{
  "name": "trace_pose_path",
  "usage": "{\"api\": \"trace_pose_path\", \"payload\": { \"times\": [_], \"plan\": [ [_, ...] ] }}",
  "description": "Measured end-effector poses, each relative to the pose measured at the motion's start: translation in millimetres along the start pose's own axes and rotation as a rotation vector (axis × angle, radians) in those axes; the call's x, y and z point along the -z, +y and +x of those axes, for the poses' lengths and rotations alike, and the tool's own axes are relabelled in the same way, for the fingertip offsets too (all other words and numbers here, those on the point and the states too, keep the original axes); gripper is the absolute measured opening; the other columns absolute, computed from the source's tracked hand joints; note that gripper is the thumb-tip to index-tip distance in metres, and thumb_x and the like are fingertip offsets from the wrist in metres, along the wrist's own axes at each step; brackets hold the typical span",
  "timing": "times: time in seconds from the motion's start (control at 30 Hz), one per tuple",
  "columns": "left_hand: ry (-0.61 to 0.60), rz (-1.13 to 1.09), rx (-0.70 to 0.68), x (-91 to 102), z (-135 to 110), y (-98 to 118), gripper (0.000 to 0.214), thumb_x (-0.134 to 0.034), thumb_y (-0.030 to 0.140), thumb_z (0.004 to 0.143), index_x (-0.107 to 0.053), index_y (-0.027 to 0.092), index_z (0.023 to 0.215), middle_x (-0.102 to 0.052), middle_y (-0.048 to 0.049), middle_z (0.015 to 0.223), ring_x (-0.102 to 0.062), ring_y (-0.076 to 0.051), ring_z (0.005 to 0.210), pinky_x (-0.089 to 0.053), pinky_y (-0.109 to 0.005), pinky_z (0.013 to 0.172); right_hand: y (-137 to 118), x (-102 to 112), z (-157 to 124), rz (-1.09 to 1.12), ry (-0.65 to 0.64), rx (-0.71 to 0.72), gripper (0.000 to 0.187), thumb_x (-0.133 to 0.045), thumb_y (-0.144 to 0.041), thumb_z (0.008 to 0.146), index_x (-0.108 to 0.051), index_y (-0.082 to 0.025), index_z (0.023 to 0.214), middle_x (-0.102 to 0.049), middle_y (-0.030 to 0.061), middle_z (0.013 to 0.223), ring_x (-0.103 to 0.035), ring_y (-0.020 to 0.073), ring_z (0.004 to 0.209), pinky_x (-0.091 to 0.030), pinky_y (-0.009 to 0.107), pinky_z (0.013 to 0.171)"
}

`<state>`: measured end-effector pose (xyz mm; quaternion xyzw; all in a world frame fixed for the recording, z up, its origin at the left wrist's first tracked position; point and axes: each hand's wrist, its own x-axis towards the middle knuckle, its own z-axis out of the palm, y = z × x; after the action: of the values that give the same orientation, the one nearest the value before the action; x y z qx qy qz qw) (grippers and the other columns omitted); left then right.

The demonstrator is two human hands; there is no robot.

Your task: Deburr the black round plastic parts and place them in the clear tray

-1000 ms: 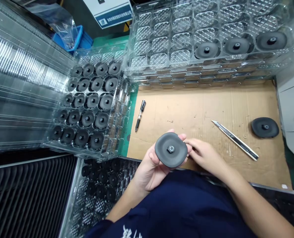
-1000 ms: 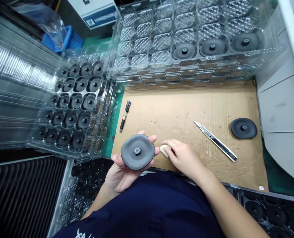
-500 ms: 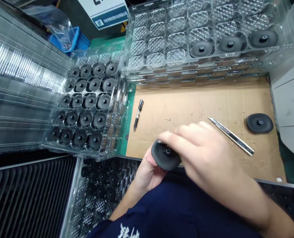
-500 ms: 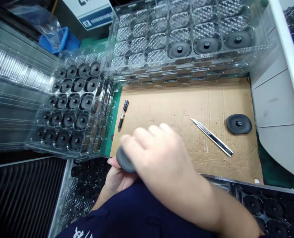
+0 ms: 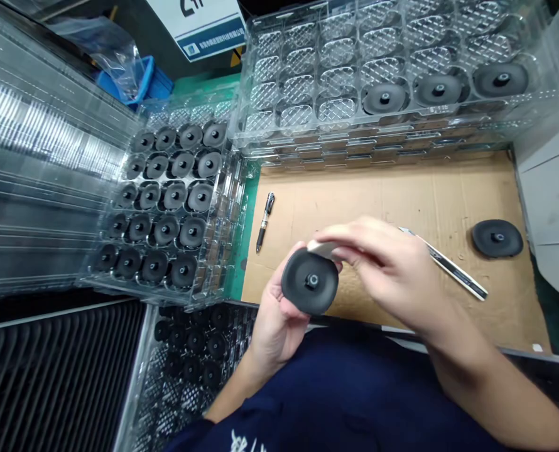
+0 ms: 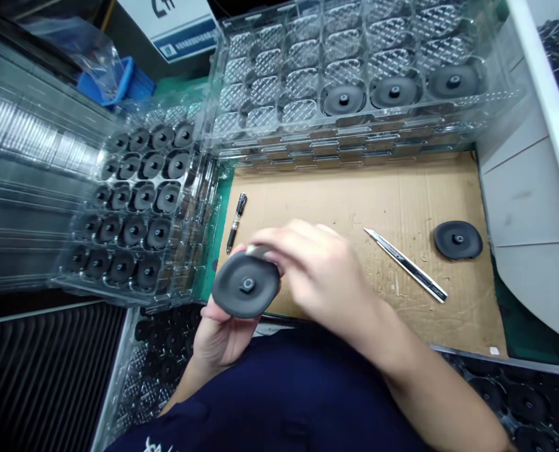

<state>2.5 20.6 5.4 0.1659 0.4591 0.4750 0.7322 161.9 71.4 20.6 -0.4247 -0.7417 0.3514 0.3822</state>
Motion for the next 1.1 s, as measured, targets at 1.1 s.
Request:
{"api": "trace_pose_path", "payload": {
  "times": [1.1],
  "plan": [
    [-0.022,-0.026,-0.162,-0.2,6,-2,0.055,-0.077,0.034,0.066,-0.058,0.029,0.117,-0.06,-0.0012,0.121,-0.054,-0.02,0.114,-0.046,-0.022,0.091,-26,2,-14,0.0,0.043,-0.013,0.029,-0.052,-0.012,0.087,-0.061,-0.023,0.112,-0.067,-0.0008,0.101,-0.06,0.0121,0.087,-0.043,0.027,0.076]
  ]
}}
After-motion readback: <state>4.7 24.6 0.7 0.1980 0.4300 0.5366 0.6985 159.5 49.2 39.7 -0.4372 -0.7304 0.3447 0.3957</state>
